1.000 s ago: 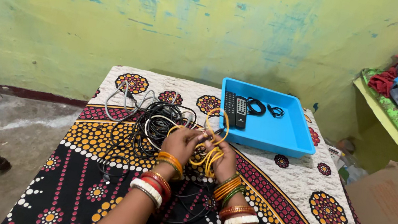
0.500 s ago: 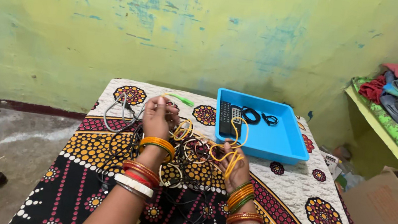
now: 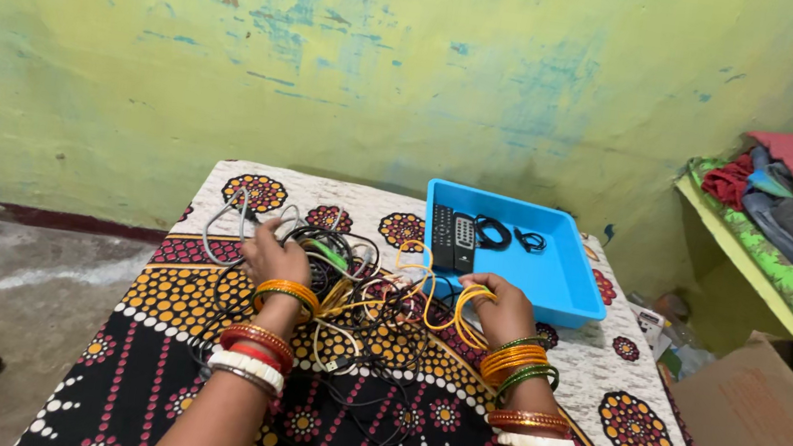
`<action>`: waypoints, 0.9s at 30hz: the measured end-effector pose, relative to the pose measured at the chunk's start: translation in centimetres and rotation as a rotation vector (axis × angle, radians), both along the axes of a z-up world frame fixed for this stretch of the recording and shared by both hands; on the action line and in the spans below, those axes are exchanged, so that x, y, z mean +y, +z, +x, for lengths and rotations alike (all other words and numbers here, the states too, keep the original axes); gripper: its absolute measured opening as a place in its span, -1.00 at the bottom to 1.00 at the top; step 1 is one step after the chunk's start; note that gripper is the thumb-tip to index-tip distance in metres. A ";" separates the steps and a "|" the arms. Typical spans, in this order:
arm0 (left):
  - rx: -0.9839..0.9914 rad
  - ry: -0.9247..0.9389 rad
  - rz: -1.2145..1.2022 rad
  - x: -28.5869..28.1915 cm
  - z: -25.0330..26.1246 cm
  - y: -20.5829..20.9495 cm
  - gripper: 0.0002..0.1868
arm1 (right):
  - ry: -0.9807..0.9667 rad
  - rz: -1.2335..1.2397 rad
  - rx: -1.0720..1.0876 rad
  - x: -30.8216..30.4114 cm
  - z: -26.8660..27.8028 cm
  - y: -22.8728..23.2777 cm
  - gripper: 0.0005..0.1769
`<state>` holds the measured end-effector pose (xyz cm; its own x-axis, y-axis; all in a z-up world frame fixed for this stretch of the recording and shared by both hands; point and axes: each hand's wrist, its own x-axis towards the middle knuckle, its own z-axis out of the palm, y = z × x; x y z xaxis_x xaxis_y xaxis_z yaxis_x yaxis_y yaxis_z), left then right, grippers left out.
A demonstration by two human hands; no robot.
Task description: The person sorts a pile of tangled cables by hand, untangling individual yellow, white, and black cords and placing some of them into a blue plastic tray.
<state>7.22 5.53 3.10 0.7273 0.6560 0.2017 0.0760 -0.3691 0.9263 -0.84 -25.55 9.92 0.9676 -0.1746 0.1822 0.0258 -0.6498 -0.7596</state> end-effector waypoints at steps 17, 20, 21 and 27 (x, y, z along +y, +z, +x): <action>0.018 -1.309 -0.413 -10.3 -4.8 6.8 -0.33 | 0.040 -0.042 -0.212 6.7 -0.1 10.7 -0.79; 0.047 -1.399 -0.415 -8.5 -6.6 8.1 -0.29 | 0.086 -0.100 -0.448 6.2 -0.1 9.9 -0.81; 0.039 -1.399 -0.409 -8.1 -6.8 8.6 -0.29 | 0.087 -0.101 -0.457 6.1 -0.1 9.6 -0.81; -0.002 -1.293 -0.266 -8.4 -6.8 7.9 -0.65 | -0.114 -0.034 -0.199 7.6 -1.2 7.2 -0.79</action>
<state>0.41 -2.88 10.97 0.8548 -0.4876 0.1777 -0.1934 0.0184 0.9809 -2.02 -17.91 17.11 0.8862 -0.2717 0.3752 0.0977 -0.6820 -0.7248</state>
